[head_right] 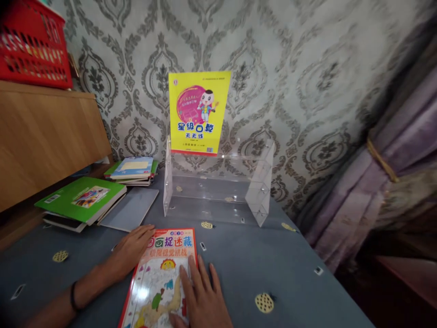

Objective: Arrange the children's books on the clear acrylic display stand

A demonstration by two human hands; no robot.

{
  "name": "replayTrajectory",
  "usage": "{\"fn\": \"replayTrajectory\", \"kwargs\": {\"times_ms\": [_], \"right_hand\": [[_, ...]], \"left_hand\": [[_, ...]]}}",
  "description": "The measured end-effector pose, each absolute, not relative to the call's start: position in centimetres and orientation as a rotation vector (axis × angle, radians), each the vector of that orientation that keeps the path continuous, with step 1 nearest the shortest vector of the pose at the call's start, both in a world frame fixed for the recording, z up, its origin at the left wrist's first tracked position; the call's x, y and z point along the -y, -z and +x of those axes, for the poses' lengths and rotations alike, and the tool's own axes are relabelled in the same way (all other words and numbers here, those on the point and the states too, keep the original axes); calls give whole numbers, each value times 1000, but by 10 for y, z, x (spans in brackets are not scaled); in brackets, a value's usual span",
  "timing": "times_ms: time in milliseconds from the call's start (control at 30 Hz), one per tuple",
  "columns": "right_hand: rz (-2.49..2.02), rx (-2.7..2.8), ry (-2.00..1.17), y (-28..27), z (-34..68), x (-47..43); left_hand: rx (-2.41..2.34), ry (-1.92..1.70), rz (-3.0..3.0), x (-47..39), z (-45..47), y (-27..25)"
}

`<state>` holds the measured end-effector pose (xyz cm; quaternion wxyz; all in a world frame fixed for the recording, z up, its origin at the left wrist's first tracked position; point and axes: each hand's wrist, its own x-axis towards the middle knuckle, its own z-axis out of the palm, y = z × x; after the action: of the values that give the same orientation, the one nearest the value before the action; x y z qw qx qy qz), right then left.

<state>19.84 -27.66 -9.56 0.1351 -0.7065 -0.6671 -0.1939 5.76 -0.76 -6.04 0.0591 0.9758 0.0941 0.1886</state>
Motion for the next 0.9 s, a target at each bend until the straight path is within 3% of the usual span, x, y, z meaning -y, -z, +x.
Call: {"fn": "replayTrajectory", "kwargs": {"times_ms": [233,500,767,900], "right_hand": [[-2052,1894,718,132,217,268],[-2081,1939,825,131,214,265],[-2056,1770,561,143,217,262],[-2010,1434,86,132,214,264]], "left_hand": [[-292,-667,2758,12,61,50],[-554,-706,1881,6,73,35],[-668,-320,1025,40,72,23],[-663,-287,846,50,75,12]]}}
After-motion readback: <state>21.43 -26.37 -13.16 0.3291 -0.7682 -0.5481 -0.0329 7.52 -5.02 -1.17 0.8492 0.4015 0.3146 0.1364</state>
